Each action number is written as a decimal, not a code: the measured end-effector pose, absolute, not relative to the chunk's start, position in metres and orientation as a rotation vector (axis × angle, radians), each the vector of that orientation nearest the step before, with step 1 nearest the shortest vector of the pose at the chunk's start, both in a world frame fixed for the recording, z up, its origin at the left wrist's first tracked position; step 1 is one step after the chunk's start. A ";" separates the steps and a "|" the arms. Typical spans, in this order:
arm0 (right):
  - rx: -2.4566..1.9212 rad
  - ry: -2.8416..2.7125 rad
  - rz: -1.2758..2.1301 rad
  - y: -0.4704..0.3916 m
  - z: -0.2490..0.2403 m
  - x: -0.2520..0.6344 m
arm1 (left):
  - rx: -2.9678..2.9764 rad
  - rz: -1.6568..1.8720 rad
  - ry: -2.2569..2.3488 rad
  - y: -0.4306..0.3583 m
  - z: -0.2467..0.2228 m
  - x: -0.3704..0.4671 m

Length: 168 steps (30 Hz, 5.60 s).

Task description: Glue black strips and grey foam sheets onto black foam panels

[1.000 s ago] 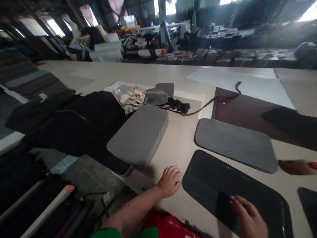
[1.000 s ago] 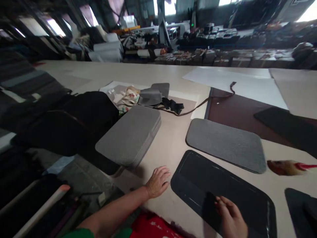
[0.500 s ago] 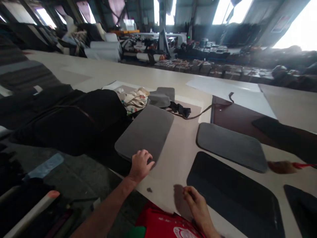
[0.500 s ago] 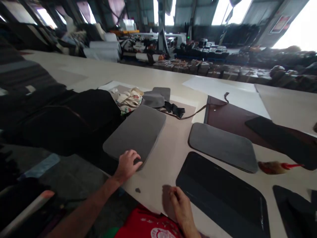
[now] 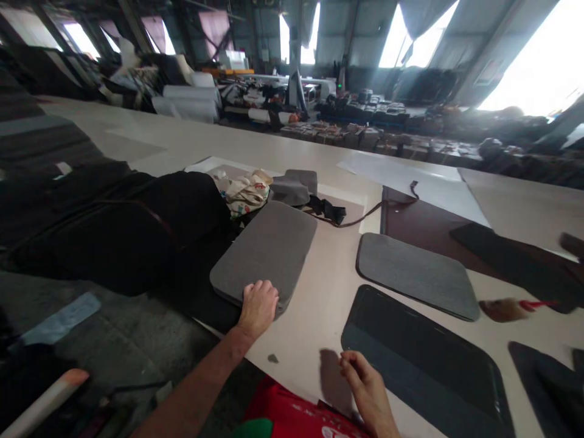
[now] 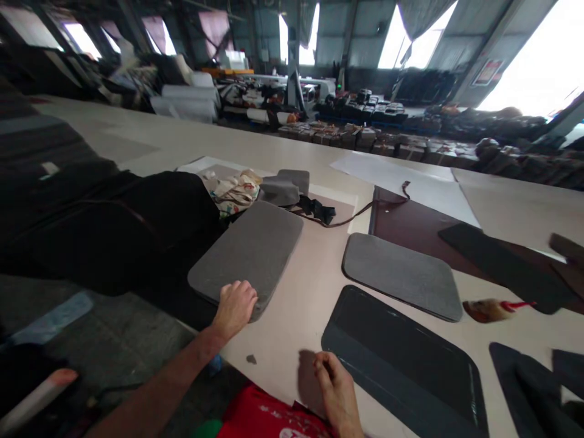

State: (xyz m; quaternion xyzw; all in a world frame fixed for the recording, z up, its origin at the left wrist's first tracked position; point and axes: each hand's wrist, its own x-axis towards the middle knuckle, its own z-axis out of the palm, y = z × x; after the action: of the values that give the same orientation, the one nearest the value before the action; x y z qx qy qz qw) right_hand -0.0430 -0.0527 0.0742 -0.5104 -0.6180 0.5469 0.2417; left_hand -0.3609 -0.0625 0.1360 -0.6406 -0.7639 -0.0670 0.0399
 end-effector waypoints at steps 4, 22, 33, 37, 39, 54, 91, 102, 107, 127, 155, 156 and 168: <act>-1.411 -1.667 1.488 -0.049 0.073 -0.040 | -2.003 -0.168 -2.333 -0.058 0.132 -0.363; -1.088 -1.774 1.671 0.002 0.120 -0.122 | -1.825 -1.597 -2.815 -0.043 0.150 -0.409; -1.007 -1.652 1.913 0.015 0.150 -0.239 | -1.890 -1.624 -2.781 -0.046 0.154 -0.402; -1.029 -1.536 1.935 0.020 0.147 -0.244 | -1.890 -1.608 -2.773 -0.046 0.149 -0.402; -1.031 -1.496 1.945 0.022 0.147 -0.244 | -1.888 -1.605 -2.766 -0.046 0.147 -0.402; -0.970 -1.398 2.057 0.025 0.145 -0.250 | -1.861 -1.644 -2.784 -0.043 0.148 -0.404; -1.005 -1.492 1.916 0.028 0.130 -0.252 | -2.008 -1.681 -2.673 -0.056 0.160 -0.397; -1.190 -1.742 1.640 0.030 0.114 -0.245 | -0.893 -2.610 -2.466 -0.049 0.161 -0.422; -1.319 -1.905 1.467 0.035 0.108 -0.239 | -0.474 -2.547 -2.131 -0.037 0.184 -0.472; -0.769 -0.777 2.237 0.068 0.160 -0.210 | -1.770 -2.062 -2.876 -0.114 0.212 -0.370; -0.862 -0.518 2.293 -0.043 0.132 -0.143 | -0.545 -2.596 -2.764 -0.030 0.172 -0.240; -0.833 -0.460 2.321 -0.040 0.132 -0.139 | -0.580 -2.610 -2.782 -0.036 0.167 -0.239; -0.996 -0.696 2.160 -0.051 0.110 -0.164 | -1.073 -2.604 -2.632 -0.058 0.155 -0.275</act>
State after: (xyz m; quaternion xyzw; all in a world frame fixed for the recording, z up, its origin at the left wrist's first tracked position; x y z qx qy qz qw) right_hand -0.1643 -0.0506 0.1098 -0.3799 -0.2656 0.8240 0.3256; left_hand -0.2755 -0.0582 0.1552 -0.2608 -0.6398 -0.6331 -0.3491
